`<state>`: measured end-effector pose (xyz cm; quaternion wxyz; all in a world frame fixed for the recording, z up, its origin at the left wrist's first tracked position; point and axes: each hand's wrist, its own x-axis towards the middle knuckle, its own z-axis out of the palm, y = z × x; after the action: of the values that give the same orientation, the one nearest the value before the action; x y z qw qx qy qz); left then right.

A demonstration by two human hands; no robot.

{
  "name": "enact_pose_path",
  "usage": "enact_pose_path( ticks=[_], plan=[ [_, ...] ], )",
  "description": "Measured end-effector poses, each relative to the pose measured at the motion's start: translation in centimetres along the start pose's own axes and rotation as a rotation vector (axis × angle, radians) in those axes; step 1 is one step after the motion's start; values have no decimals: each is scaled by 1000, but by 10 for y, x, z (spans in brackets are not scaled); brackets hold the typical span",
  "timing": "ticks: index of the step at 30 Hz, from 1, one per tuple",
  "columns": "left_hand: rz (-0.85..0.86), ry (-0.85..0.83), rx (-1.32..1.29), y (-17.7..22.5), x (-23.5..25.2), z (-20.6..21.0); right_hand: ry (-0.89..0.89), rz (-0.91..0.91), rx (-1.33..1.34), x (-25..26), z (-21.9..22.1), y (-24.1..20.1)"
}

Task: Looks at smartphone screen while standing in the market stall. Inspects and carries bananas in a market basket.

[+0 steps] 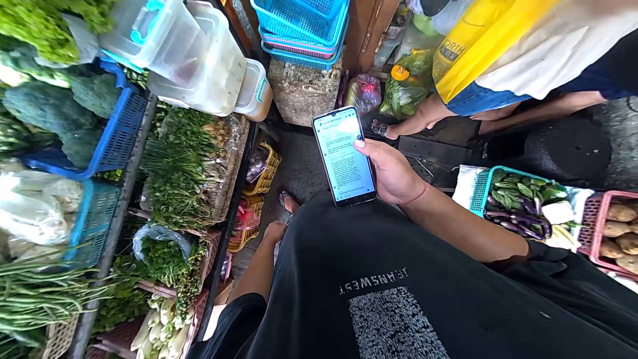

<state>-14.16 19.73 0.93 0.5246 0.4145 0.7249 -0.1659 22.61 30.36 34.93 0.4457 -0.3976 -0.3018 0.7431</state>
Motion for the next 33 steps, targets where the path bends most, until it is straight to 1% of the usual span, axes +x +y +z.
enact_pose_path(
  ticks=[8, 21, 33],
  plan=[
    [3, 3, -33, 5, -14, -3, -5, -6, 5, -1, 3, 1],
    [1, 10, -32, -3, -1, 3, -8, 5, -9, -1, 4, 1],
    [-5, 6, -27, -3, 0, 3, 7, 12, -13, -3, 3, 1]
  ],
)
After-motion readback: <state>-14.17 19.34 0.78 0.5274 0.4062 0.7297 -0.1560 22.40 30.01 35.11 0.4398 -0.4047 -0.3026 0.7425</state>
